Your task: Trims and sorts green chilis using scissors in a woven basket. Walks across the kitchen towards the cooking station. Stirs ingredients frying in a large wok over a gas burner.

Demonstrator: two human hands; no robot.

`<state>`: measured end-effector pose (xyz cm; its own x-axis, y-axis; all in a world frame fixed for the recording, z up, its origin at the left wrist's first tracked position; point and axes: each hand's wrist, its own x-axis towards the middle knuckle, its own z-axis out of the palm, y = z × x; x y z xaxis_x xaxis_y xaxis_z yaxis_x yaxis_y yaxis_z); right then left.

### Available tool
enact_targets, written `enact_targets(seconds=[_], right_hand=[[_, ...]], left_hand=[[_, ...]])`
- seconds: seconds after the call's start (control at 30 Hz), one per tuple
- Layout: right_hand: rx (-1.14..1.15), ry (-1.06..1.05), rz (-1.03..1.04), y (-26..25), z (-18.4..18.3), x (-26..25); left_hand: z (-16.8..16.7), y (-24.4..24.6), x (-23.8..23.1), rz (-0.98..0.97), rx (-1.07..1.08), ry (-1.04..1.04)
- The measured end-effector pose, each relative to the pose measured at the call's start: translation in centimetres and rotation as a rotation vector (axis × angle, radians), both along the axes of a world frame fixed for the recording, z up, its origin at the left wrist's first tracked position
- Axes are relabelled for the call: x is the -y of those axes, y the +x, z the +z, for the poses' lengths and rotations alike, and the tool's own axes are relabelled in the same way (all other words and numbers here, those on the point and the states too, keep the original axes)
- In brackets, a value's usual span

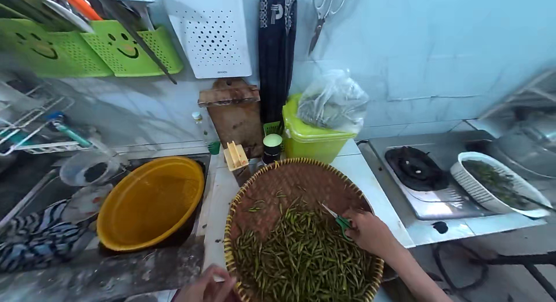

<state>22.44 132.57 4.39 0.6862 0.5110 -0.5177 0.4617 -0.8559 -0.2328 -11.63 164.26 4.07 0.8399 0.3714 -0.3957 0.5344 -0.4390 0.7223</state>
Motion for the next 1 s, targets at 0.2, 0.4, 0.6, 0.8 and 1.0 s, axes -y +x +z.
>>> enact_targets(seconds=[0.2,0.4,0.6,0.8,1.0], right_hand=[[0.066,-0.161,0.042,-0.7,0.9,-1.5],[-0.014,0.041,-0.021,-0.7,0.7,2.3],[0.135,0.722,-0.202,-0.8,-2.7,8.9],[0.026,0.997,-0.387,-0.9,-2.1,11.1],[-0.016,1.013,-0.449,1.2,-1.2,10.4]], left_hand=[[3.3,17.0,-0.3,-0.041,0.444,0.34],[-4.3,30.1,2.7,-0.421,0.456,0.462],[-6.4,25.1,5.6,-0.59,0.172,0.335],[0.5,22.0,7.4,-0.327,-0.036,0.532],[-1.2,31.9,18.7,-0.228,-0.015,0.343]])
